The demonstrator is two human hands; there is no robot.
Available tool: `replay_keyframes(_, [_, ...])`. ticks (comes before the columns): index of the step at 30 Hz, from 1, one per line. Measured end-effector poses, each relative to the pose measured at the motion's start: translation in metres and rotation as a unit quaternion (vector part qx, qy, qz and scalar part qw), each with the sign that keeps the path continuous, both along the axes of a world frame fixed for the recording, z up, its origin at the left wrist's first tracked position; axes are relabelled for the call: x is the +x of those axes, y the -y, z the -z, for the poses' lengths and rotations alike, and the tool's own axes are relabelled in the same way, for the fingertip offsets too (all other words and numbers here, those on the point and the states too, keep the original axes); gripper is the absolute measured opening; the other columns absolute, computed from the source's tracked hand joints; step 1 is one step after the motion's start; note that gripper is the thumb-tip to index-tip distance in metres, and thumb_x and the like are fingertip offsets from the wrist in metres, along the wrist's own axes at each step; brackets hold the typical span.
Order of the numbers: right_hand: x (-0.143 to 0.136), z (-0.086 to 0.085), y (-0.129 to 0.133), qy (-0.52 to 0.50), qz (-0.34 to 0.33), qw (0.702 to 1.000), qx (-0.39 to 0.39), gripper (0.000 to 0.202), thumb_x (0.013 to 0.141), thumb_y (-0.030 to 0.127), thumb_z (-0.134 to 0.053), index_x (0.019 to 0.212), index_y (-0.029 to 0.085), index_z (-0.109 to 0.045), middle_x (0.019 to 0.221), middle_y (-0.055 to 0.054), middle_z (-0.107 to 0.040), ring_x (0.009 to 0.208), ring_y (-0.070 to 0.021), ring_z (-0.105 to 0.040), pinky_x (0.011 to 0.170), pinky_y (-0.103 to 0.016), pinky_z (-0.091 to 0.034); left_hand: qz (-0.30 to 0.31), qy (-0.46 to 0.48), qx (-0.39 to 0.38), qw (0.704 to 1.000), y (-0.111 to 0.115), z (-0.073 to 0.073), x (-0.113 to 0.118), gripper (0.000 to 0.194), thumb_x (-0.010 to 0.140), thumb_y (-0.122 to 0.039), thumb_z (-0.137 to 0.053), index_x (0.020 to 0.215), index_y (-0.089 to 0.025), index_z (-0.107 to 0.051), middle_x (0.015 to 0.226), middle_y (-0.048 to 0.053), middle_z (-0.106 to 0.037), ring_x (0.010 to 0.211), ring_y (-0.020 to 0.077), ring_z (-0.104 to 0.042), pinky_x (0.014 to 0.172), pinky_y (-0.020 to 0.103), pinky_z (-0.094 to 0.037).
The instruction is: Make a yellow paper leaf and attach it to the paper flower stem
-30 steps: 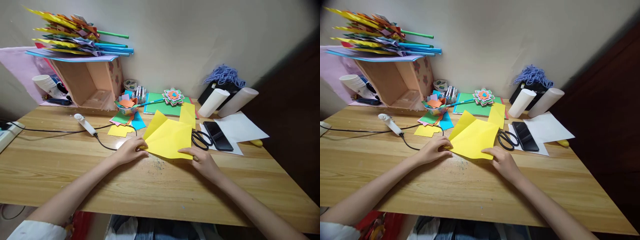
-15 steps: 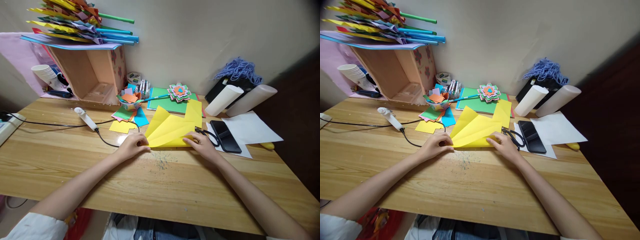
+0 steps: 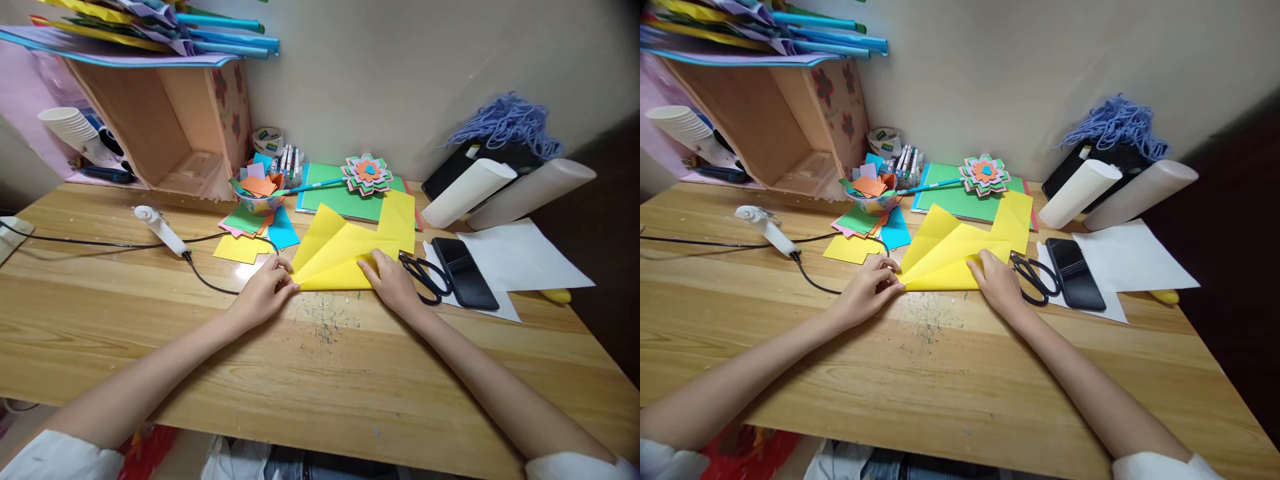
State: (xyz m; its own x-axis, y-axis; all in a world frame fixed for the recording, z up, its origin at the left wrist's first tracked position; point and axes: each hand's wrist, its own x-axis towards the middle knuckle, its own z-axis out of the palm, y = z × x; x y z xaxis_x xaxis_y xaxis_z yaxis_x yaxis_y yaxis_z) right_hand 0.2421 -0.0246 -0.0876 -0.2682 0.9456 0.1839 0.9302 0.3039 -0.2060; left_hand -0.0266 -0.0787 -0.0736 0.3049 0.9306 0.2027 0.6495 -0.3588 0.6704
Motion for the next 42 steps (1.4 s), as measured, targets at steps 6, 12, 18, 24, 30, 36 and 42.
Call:
replay_keyframes(6, [0.002, 0.008, 0.001, 0.01, 0.012, 1.0, 0.025, 0.024, 0.087, 0.042, -0.04, 0.078, 0.02, -0.042, 0.074, -0.006, -0.059, 0.072, -0.0223, -0.056, 0.055, -0.027, -0.03, -0.017, -0.066, 0.039, 0.997, 0.003, -0.002, 0.004, 0.015, 0.081, -0.025, -0.05, 0.069, -0.017, -0.052, 0.103, 0.009, -0.048, 0.1, 0.0208, -0.047, 0.083, 0.037, -0.043])
replay_keyframes(12, [0.003, 0.008, -0.001, -0.001, 0.018, 0.999, 0.03, 0.025, 0.087, 0.043, -0.04, 0.077, 0.02, -0.044, 0.072, -0.007, -0.059, 0.069, -0.0221, -0.055, 0.056, -0.027, -0.03, -0.032, -0.11, 0.047, 0.992, -0.001, -0.001, 0.001, 0.019, 0.08, -0.03, -0.053, 0.067, -0.016, -0.053, 0.099, 0.009, -0.049, 0.095, 0.0219, -0.048, 0.081, 0.039, -0.044])
replay_keyframes(18, [0.002, 0.005, 0.0, -0.022, 0.01, 0.999, 0.033, 0.026, 0.087, 0.043, -0.039, 0.076, 0.02, -0.044, 0.07, -0.007, -0.057, 0.064, -0.0212, -0.052, 0.053, -0.027, -0.028, -0.046, -0.151, 0.046, 0.986, 0.0, -0.005, 0.004, 0.023, 0.078, -0.033, -0.056, 0.063, -0.016, -0.053, 0.097, 0.009, -0.051, 0.09, 0.0223, -0.048, 0.077, 0.038, -0.043])
replay_keyframes(24, [0.001, 0.004, 0.0, -0.037, 0.016, 0.999, 0.023, 0.023, 0.085, 0.041, -0.042, 0.074, 0.02, -0.042, 0.067, -0.005, -0.056, 0.061, -0.0199, -0.05, 0.051, -0.027, -0.026, -0.057, -0.163, 0.035, 0.984, -0.001, -0.007, 0.005, 0.024, 0.077, -0.034, -0.058, 0.062, -0.016, -0.054, 0.096, 0.008, -0.052, 0.089, 0.0218, -0.049, 0.076, 0.037, -0.043])
replay_keyframes(30, [0.001, 0.004, 0.0, -0.033, 0.031, 0.999, 0.011, 0.022, 0.084, 0.039, -0.045, 0.074, 0.021, -0.039, 0.068, -0.005, -0.056, 0.063, -0.02, -0.051, 0.051, -0.026, -0.026, -0.06, -0.137, -0.004, 0.989, -0.002, -0.008, 0.003, 0.026, 0.076, -0.036, -0.058, 0.06, -0.016, -0.053, 0.097, 0.007, -0.05, 0.09, 0.0218, -0.049, 0.076, 0.036, -0.044])
replay_keyframes(36, [0.002, 0.005, -0.001, -0.028, 0.016, 0.999, 0.026, 0.021, 0.085, 0.039, -0.042, 0.075, 0.02, -0.041, 0.067, -0.005, -0.055, 0.061, -0.0198, -0.05, 0.052, -0.026, -0.026, -0.044, -0.11, -0.03, 0.993, -0.004, -0.006, -0.002, 0.023, 0.076, -0.037, -0.057, 0.063, -0.018, -0.054, 0.1, 0.006, -0.049, 0.095, 0.0222, -0.049, 0.079, 0.037, -0.044])
replay_keyframes(42, [0.002, 0.007, -0.001, -0.017, 0.01, 0.999, 0.035, 0.02, 0.085, 0.038, -0.041, 0.078, 0.02, -0.043, 0.07, -0.006, -0.057, 0.064, -0.0211, -0.052, 0.052, -0.027, -0.028, -0.019, -0.082, -0.056, 0.995, -0.008, -0.006, -0.009, 0.017, 0.075, -0.036, -0.059, 0.074, -0.019, -0.058, 0.1, 0.006, -0.049, 0.097, 0.022, -0.05, 0.081, 0.038, -0.044])
